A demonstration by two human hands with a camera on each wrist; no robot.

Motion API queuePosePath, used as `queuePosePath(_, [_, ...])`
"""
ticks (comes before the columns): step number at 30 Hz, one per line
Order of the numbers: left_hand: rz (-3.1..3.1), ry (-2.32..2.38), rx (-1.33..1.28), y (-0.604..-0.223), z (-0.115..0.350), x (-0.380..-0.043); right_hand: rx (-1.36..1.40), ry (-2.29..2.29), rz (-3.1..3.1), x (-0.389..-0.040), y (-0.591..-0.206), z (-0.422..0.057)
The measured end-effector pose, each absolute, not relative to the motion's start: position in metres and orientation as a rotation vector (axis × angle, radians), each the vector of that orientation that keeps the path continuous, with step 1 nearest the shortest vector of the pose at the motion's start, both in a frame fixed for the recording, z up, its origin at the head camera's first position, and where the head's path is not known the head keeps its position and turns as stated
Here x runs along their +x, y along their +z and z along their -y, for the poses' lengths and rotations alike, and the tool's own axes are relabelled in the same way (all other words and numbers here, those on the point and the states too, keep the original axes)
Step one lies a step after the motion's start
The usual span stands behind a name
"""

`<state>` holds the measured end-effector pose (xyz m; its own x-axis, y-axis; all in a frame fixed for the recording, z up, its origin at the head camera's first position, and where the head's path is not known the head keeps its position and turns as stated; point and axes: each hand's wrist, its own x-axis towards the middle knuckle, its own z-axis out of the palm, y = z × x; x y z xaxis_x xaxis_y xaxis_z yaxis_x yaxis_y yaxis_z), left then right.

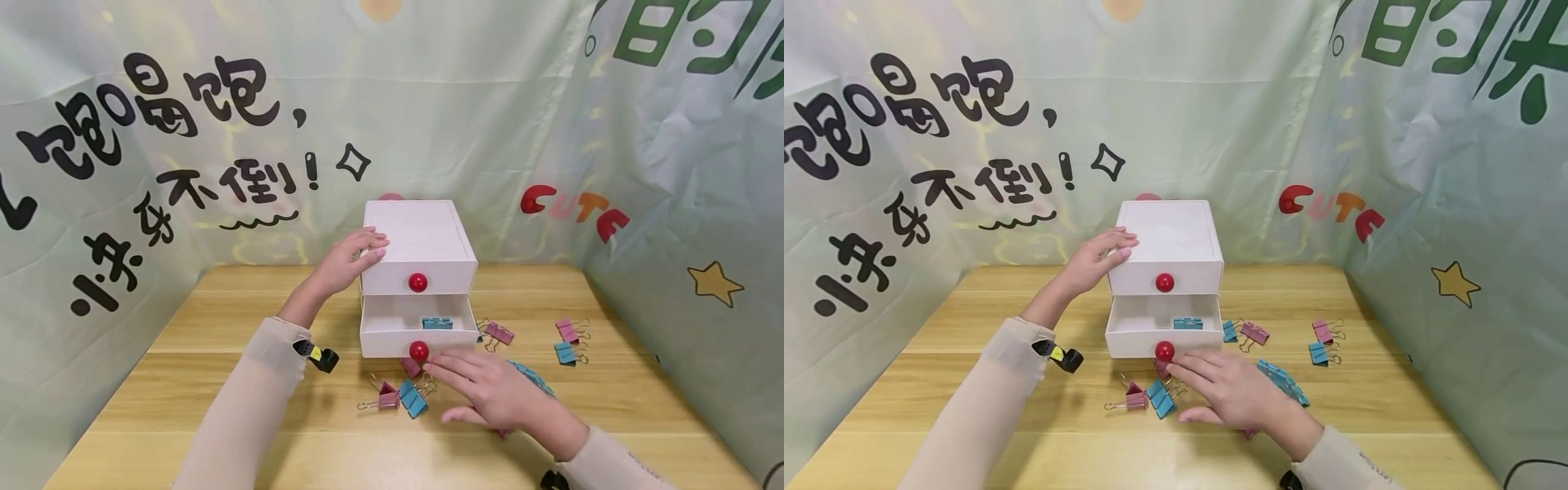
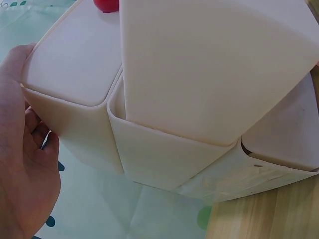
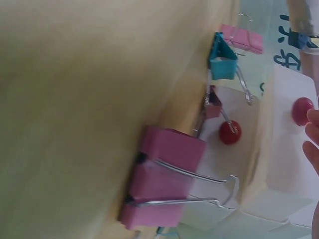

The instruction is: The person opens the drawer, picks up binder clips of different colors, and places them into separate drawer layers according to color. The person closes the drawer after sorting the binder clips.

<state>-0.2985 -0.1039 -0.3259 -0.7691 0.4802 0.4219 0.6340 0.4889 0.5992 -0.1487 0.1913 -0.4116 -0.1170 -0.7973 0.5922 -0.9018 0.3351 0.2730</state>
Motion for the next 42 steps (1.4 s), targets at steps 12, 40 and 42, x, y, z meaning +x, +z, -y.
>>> queuePosePath(12, [2.545, -1.141, -0.962, -0.327, 0.105, -0.301, 1.538, 0.112, 2.178, -0.15, -0.428, -0.19])
queuePosePath(40, [2.543, -1.137, -0.96, -0.326, 0.105, -0.299, 1.661, 0.02, 2.271, -0.157, -0.434, -0.18])
queuePosePath(42, [2.541, -1.143, -0.958, -0.326, 0.104, -0.299, 1.667, 0.045, 2.284, -0.157, -0.434, -0.18])
